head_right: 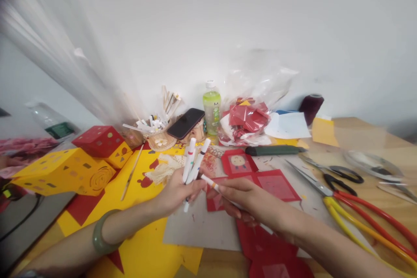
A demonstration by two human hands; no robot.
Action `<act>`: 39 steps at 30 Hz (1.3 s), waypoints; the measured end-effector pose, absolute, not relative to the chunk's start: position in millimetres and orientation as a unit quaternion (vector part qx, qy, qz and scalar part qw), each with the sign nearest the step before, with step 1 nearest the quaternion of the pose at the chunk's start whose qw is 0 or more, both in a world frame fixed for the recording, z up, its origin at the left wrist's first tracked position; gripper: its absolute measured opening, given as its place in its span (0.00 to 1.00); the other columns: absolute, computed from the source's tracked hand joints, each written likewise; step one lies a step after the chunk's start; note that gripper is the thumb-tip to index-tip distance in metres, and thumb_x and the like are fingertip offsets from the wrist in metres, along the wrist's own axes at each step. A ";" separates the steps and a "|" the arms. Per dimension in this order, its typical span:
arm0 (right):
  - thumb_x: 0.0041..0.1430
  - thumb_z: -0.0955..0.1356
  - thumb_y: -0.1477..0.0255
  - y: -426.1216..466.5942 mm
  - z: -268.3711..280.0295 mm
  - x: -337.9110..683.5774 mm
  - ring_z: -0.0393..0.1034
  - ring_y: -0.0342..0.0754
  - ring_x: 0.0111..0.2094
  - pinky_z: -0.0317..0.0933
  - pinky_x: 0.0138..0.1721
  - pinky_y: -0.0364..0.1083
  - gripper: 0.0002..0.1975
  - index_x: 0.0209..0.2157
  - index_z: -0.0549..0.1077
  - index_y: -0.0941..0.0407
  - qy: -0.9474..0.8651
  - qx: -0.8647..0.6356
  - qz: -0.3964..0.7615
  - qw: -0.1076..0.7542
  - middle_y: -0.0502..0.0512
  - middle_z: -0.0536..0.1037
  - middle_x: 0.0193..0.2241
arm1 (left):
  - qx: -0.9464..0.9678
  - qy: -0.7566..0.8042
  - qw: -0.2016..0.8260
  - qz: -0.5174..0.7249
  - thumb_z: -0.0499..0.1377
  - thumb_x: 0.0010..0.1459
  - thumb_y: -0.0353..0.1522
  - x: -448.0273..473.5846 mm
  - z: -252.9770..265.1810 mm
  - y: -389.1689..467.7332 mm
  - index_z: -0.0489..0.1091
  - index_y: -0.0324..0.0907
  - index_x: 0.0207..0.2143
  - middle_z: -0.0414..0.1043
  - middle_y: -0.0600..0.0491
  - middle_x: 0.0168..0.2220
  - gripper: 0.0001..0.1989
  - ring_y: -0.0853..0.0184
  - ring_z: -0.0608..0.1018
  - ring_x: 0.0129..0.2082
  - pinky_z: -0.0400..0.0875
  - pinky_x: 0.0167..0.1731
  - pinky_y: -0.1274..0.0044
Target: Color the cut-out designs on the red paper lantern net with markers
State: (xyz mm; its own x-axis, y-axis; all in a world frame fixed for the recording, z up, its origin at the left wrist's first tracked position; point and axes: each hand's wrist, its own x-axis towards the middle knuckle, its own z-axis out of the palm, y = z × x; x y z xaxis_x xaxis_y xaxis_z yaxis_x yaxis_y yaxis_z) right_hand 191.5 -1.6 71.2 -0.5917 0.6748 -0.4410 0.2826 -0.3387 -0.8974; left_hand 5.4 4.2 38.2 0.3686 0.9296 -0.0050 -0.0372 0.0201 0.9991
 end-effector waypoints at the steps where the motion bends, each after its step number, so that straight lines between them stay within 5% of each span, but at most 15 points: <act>1: 0.55 0.61 0.59 -1.5 71.0 191.9 0.42 0.34 0.14 0.36 0.15 0.37 0.16 0.24 0.62 0.57 -0.561 -0.428 0.695 0.140 0.42 0.56 0.15 | 0.581 0.390 0.596 0.394 0.60 0.46 0.43 5.3 38.2 3.6 0.67 0.37 0.34 0.59 0.60 0.15 0.18 0.78 0.59 0.12 0.53 0.13 0.84; 7: 0.55 0.59 0.56 -4.0 64.8 190.8 0.49 0.36 0.16 0.45 0.16 0.38 0.19 0.26 0.66 0.57 -0.637 -0.406 0.638 0.148 0.45 0.58 0.16 | 0.597 0.417 0.561 0.394 0.58 0.47 0.43 7.5 36.5 -4.1 0.68 0.37 0.27 0.62 0.57 0.17 0.16 0.78 0.59 0.14 0.54 0.14 0.84; 10: 0.55 0.59 0.55 -8.1 64.8 192.3 0.62 0.44 0.25 0.57 0.26 0.43 0.19 0.30 0.70 0.54 -0.718 -0.435 0.508 0.191 0.52 0.69 0.23 | 0.546 0.448 0.544 0.452 0.58 0.48 0.44 5.9 37.0 -2.5 0.64 0.38 0.21 0.57 0.59 0.13 0.18 0.78 0.59 0.13 0.51 0.13 0.84; 13: 0.55 0.59 0.57 -10.4 66.4 199.8 0.66 0.49 0.31 0.59 0.33 0.46 0.16 0.31 0.72 0.52 -0.765 -0.451 0.409 0.211 0.54 0.74 0.28 | 0.463 0.455 0.533 0.543 0.57 0.49 0.43 2.5 39.2 3.7 0.61 0.38 0.19 0.55 0.61 0.13 0.18 0.79 0.56 0.12 0.48 0.12 0.84; 21: 0.54 0.61 0.58 -0.2 61.5 216.9 0.63 0.42 0.16 0.59 0.19 0.42 0.21 0.48 0.62 0.52 -0.681 -0.487 0.480 0.263 0.46 0.66 0.16 | 0.557 0.511 0.556 0.346 0.55 0.50 0.43 -0.3 38.2 10.7 0.67 0.35 0.20 0.54 0.60 0.07 0.19 0.77 0.58 0.09 0.50 0.11 0.84; 28: 0.50 0.66 0.65 17.0 53.3 218.5 0.69 0.45 0.26 0.62 0.29 0.43 0.14 0.38 0.68 0.56 -0.517 -0.449 0.647 0.337 0.54 0.75 0.27 | 0.549 0.495 0.612 0.281 0.58 0.46 0.41 -0.4 28.7 17.9 0.68 0.34 0.25 0.72 0.51 0.20 0.16 0.77 0.64 0.09 0.55 0.10 0.83; 34: 0.54 0.63 0.65 14.2 34.1 205.8 0.60 0.40 0.23 0.53 0.25 0.41 0.11 0.24 0.66 0.56 -0.662 -0.448 0.516 0.308 0.47 0.66 0.20 | 0.529 0.508 0.629 0.259 0.57 0.49 0.37 1.5 26.8 18.0 0.67 0.33 0.32 0.72 0.52 0.20 0.14 0.77 0.64 0.08 0.58 0.10 0.84; 39: 0.53 0.64 0.66 10.2 19.9 202.0 0.60 0.41 0.24 0.52 0.25 0.41 0.10 0.24 0.60 0.56 -0.698 -0.440 0.473 0.310 0.47 0.66 0.22 | 0.519 0.519 0.632 0.247 0.55 0.51 0.35 0.9 24.1 19.6 0.66 0.33 0.33 0.72 0.54 0.18 0.12 0.77 0.65 0.08 0.58 0.09 0.84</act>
